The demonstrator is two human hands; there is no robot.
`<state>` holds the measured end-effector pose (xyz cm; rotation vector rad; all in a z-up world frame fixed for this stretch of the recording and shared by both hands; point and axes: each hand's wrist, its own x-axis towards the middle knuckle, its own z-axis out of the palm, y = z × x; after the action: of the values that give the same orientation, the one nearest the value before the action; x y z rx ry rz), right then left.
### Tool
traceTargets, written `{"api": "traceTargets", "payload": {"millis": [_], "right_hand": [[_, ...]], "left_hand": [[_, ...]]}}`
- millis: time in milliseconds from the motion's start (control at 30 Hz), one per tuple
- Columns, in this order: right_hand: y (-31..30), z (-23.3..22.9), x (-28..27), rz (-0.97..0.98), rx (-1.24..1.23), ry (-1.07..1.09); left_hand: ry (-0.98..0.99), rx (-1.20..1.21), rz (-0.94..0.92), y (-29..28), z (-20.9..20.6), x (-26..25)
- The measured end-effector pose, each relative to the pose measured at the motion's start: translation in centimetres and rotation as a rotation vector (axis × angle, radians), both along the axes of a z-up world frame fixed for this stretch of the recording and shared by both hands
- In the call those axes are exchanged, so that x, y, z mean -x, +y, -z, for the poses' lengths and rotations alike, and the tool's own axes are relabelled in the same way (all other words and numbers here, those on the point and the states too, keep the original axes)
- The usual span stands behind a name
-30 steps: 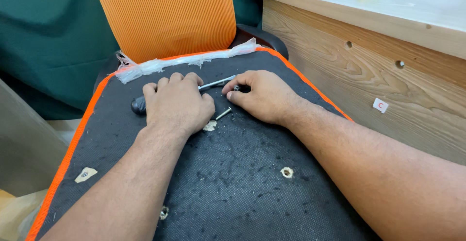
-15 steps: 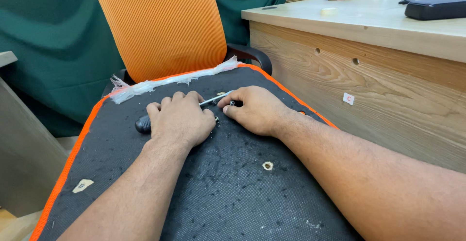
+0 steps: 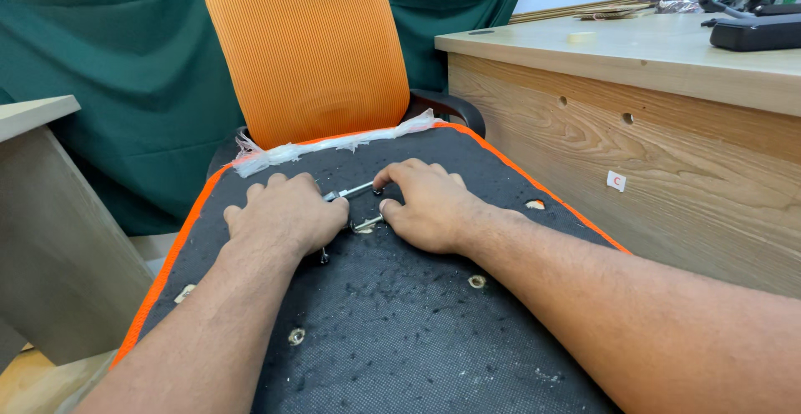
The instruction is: The person uses a screwdriver to tighten screws into the underside of an orange office chair seat. They repeatedly position screws and turn the screwdriver to secure them into the chair base.
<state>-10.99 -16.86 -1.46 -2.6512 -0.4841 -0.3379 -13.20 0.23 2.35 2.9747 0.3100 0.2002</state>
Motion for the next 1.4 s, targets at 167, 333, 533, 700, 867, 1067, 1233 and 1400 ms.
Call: {"api": "traceTargets", "payload": {"millis": [167,333,533,700,867,1067,1233,1400], "right_hand": [[1.1,0.0,-1.5,-0.050,-0.073,-0.047],[2.4,-0.4,-3.0,-0.204,-0.099,-0.097],[3.4,-0.4,-2.9,-0.176,0.061,-0.121],[2.2,-0.6,-3.0,-0.162,0.008,-0.203],[3.3,-1.2,-3.2,-0.111,-0.152,-0.224],[6.0,-2.9,-5.4,-0.136,-0.452,-0.103],[8.7,-2.9,-7.7,-0.396,-0.776,0.029],[10.1,-2.3,-9.5,-0.419,-0.834,0.214]], "left_hand": [[-0.031,0.099,-0.016,0.8,-0.4,0.1],[-0.063,0.189,0.058,1.1,0.1,-0.3],[-0.180,0.608,0.226,2.7,1.4,-1.7],[-0.225,1.058,0.312,5.4,1.8,-2.5],[-0.191,0.491,0.152,6.8,1.6,-3.6],[-0.199,0.268,0.218,7.4,2.4,-5.5],[-0.210,0.277,0.212,7.4,2.7,-6.5],[-0.165,0.310,0.186,7.3,2.8,-7.4]]}}
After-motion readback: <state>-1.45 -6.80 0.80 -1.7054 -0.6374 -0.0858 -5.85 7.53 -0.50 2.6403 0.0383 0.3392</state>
